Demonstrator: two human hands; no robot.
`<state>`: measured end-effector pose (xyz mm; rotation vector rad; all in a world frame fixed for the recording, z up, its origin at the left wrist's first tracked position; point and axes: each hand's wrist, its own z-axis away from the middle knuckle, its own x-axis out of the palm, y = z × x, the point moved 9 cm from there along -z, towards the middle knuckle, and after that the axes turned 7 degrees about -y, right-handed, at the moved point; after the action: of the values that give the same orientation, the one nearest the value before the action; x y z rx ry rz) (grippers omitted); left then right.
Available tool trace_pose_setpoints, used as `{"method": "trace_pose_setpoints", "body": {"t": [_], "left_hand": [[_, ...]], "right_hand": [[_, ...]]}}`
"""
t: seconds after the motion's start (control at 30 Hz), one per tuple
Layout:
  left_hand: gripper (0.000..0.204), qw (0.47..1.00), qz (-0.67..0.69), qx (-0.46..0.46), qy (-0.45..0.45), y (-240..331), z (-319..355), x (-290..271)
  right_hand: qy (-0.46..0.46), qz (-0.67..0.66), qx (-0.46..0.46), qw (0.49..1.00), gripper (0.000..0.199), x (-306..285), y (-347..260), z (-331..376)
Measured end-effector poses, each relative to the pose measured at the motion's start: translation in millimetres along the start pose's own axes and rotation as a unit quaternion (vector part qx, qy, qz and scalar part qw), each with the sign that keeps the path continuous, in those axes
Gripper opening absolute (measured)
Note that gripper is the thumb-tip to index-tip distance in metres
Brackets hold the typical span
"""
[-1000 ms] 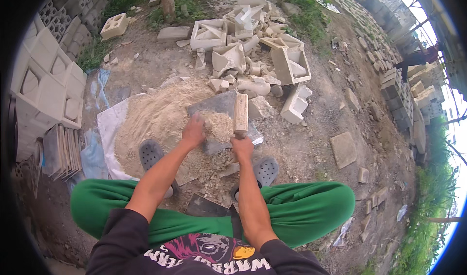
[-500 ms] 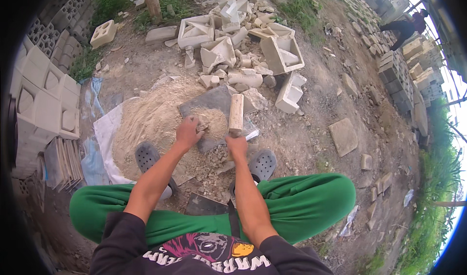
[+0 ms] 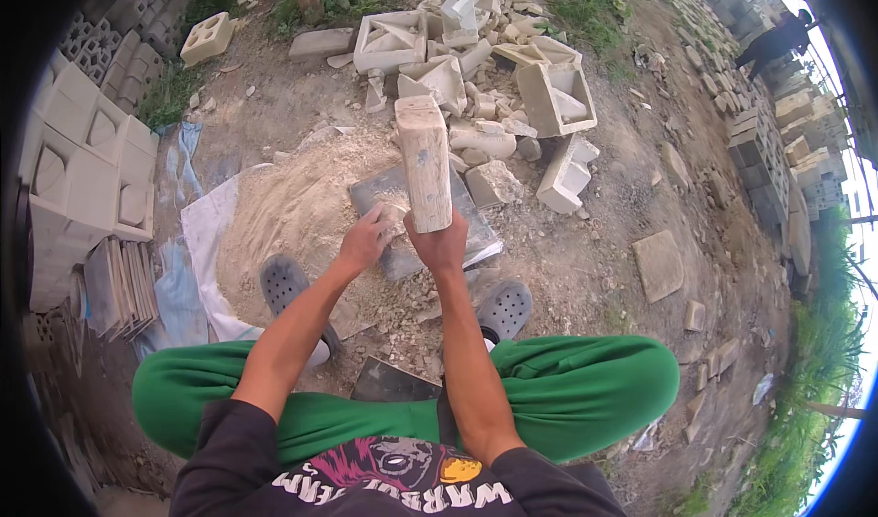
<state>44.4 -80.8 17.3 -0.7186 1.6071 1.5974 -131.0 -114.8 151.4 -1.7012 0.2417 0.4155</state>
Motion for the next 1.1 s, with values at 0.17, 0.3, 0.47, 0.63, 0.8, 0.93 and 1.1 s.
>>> {"method": "trace_pose_setpoints", "body": {"t": [0.17, 0.3, 0.47, 0.63, 0.8, 0.93, 1.1], "left_hand": [[0.040, 0.998, 0.029, -0.019, -0.055, -9.6, -5.4, 6.5], [0.038, 1.000, 0.001, -0.004, -0.017, -13.3, -8.0, 6.1], [0.032, 0.997, -0.004, 0.067, 0.028, 7.7, -8.0, -5.1], [0.032, 0.999, -0.018, 0.035, -0.003, 0.3, -3.5, -3.7], [0.028, 0.998, -0.015, 0.061, 0.013, 8.9, -6.4, -5.5], [0.024, 0.999, -0.037, 0.030, -0.003, -4.6, -3.9, -2.4], [0.022, 1.000, -0.017, 0.023, -0.006, 6.6, -3.5, -6.0]], "right_hand": [[-0.032, 0.030, 0.131, 0.990, 0.031, 38.7, 96.9, 33.5], [-0.067, 0.118, 0.287, 0.948, 0.034, 39.0, 165.4, 62.8], [-0.017, 0.030, 0.250, 0.968, 0.036, 10.4, 124.3, 21.8], [0.005, -0.042, 0.112, 0.993, 0.023, 3.0, 44.3, -1.2], [-0.045, 0.037, 0.167, 0.984, 0.033, 35.2, 109.1, 36.1], [-0.062, 0.080, 0.283, 0.954, 0.043, 18.8, 112.1, 35.8], [0.017, 0.020, 0.136, 0.990, 0.037, -29.6, 29.0, -12.6]]}}
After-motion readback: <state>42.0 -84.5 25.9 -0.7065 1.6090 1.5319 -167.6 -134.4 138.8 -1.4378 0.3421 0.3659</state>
